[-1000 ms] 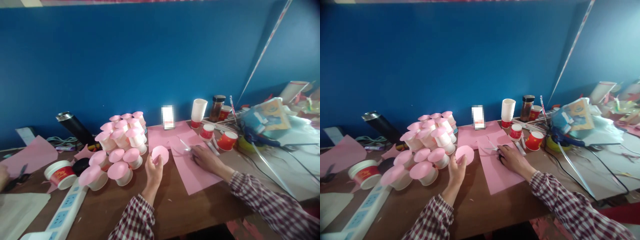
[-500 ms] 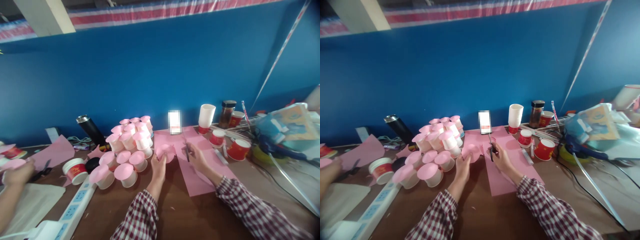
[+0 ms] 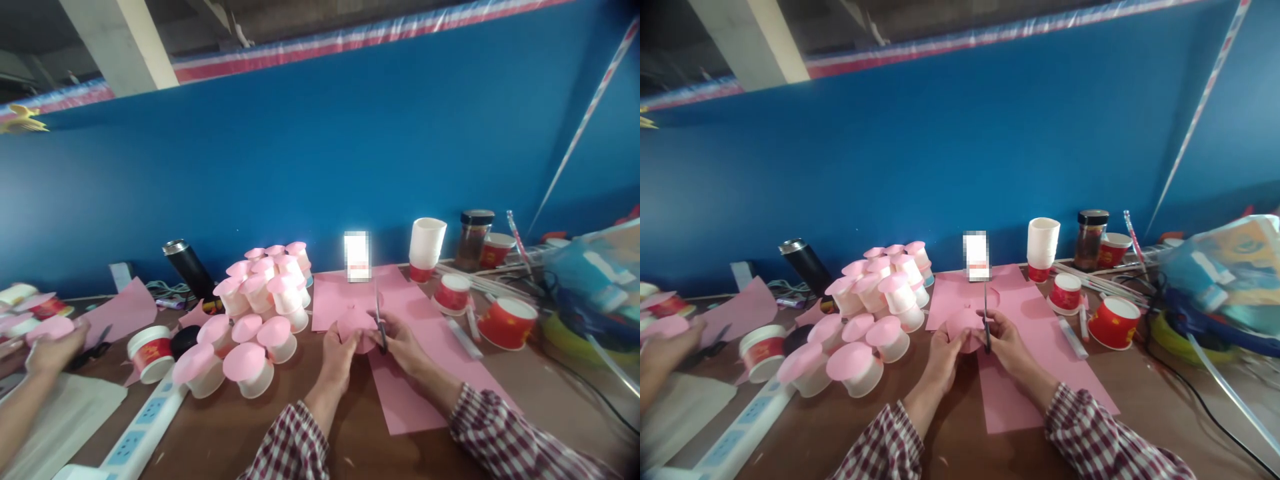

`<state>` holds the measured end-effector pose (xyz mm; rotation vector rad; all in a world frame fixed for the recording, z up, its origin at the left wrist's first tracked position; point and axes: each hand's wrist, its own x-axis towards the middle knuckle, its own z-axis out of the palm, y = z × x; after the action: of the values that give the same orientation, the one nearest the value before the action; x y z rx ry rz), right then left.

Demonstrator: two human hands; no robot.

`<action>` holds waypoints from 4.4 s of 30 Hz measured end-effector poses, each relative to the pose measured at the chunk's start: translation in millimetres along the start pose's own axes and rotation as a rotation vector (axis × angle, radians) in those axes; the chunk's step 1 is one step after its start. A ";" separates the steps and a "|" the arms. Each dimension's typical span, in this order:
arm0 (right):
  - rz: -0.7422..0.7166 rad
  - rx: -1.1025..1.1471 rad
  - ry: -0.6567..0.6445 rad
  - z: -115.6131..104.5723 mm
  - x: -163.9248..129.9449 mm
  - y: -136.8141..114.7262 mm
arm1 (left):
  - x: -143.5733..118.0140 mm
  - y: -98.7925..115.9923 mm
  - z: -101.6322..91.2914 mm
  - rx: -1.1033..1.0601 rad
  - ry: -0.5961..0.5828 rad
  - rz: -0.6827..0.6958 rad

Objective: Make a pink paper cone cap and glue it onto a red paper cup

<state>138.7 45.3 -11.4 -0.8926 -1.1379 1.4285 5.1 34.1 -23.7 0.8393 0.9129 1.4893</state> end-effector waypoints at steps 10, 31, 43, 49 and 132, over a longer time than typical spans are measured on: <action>0.055 -0.017 0.056 6.1 -6.0 -2.8 | -6.1 1.0 4.1 -0.004 -0.025 -0.042; -0.031 -0.142 0.137 -0.7 -3.0 3.4 | -7.7 -0.5 4.8 0.085 -0.002 0.012; -0.082 -0.377 0.003 11.4 -14.6 -9.1 | -4.1 9.7 -1.5 -0.200 0.202 -0.107; -0.124 -0.464 -0.211 16.1 -23.3 -16.4 | -5.7 16.0 -4.0 -0.152 0.297 -0.131; -0.010 -0.393 -0.263 15.8 -23.5 -13.5 | -6.0 15.6 -2.8 -0.176 0.298 -0.115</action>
<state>131.4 19.2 4.5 -0.9831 -1.6580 1.3641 -3.6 27.0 -11.1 0.4366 1.0124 1.5925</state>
